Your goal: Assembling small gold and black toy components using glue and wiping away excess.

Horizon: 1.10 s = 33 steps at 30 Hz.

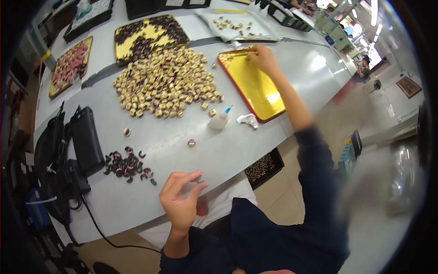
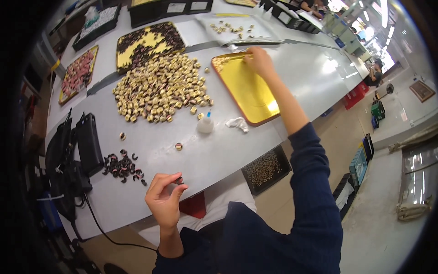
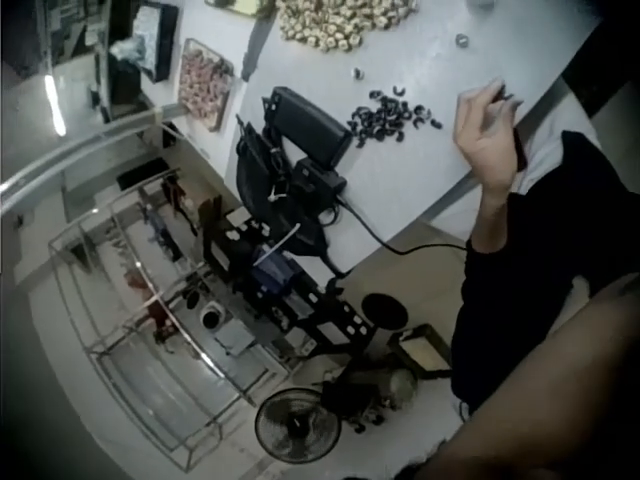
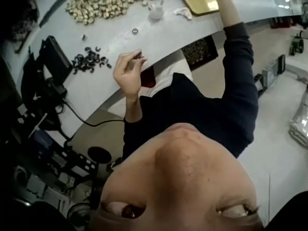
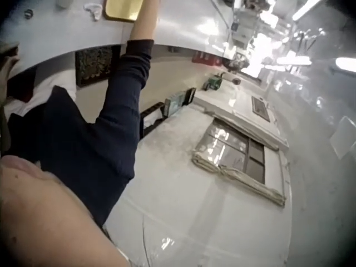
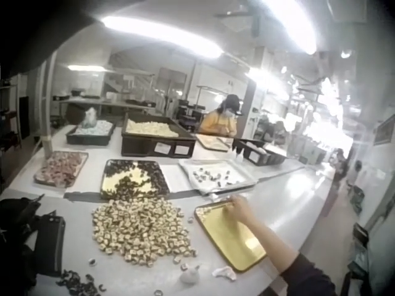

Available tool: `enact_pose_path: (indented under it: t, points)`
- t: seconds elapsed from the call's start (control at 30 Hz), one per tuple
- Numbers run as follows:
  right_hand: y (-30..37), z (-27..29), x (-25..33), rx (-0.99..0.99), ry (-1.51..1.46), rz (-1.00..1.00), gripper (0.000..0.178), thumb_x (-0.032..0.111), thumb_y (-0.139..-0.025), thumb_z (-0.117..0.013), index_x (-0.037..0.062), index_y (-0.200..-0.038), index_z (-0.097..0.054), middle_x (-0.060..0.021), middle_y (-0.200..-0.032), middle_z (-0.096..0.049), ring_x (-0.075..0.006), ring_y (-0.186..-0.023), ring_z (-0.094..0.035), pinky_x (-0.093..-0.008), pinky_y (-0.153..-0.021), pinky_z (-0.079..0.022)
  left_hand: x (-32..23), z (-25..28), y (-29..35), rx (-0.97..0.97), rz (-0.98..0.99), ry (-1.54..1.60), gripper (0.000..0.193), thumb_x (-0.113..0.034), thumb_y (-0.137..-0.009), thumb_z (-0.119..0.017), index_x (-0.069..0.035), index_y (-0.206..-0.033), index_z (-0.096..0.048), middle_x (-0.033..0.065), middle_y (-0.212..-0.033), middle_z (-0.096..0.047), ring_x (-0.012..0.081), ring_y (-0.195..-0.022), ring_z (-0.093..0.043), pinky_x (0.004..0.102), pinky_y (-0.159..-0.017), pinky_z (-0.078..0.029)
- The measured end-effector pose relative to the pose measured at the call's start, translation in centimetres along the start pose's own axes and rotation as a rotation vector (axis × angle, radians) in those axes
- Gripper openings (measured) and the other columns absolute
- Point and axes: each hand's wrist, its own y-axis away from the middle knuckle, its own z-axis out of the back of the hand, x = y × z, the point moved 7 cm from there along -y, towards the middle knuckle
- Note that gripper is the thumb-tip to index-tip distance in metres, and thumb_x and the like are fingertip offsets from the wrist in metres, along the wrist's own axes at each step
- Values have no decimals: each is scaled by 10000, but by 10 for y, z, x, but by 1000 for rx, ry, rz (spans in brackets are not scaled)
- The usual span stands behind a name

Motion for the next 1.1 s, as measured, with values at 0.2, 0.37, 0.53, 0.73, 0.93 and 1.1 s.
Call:
enact_pose_path:
  t: [0.2,0.37,0.53,0.73,0.93,1.1]
  points:
    - [5,1,21,70,-100,-20,159,103,-802,-622,-6,-915,-648,-127,-855,-662,-210,-757,-640,-296,-712,-504,-2,0,4,-2,7,0,272,101,-672,-708,40,-930,-647,67,-816,-555,143,-760,-546,240,-699,-444]
    - [58,68,74,-53,-1125,-282,257,113,-896,-563,-72,-1072,-590,-99,-1019,-626,-132,-865,-599,-252,-793,-490,2,1,6,-6,17,-6,268,58,-674,-733,34,-927,-649,67,-810,-554,150,-760,-545,243,-700,-442]
    - [145,121,157,-15,-1127,-327,268,72,-875,-563,-74,-1100,-562,-132,-1053,-595,-149,-898,-569,-249,-844,-445,-2,4,3,15,-22,-40,280,108,-660,-707,34,-923,-649,80,-820,-556,161,-768,-537,250,-691,-455]
    - [211,91,197,436,-1603,-553,307,58,-806,-606,-46,-1081,-518,-165,-937,-594,-159,-829,-575,-266,-755,-475,2,-1,1,11,5,-12,340,121,-599,-716,4,-915,-674,88,-824,-587,170,-742,-554,257,-659,-453]
    - [240,58,230,722,-1545,-488,174,0,-812,-602,-23,-976,-549,-170,-921,-594,-157,-792,-587,-244,-673,-496,1,-3,0,65,-11,-5,332,173,-623,-682,38,-926,-660,110,-869,-561,161,-785,-530,236,-638,-514]
    - [250,41,244,807,-1679,-516,177,-25,-811,-621,-47,-985,-597,-102,-928,-619,-129,-833,-593,-235,-725,-480,-2,-4,1,74,-25,10,331,111,-614,-734,8,-923,-676,94,-854,-597,155,-788,-558,247,-681,-465]
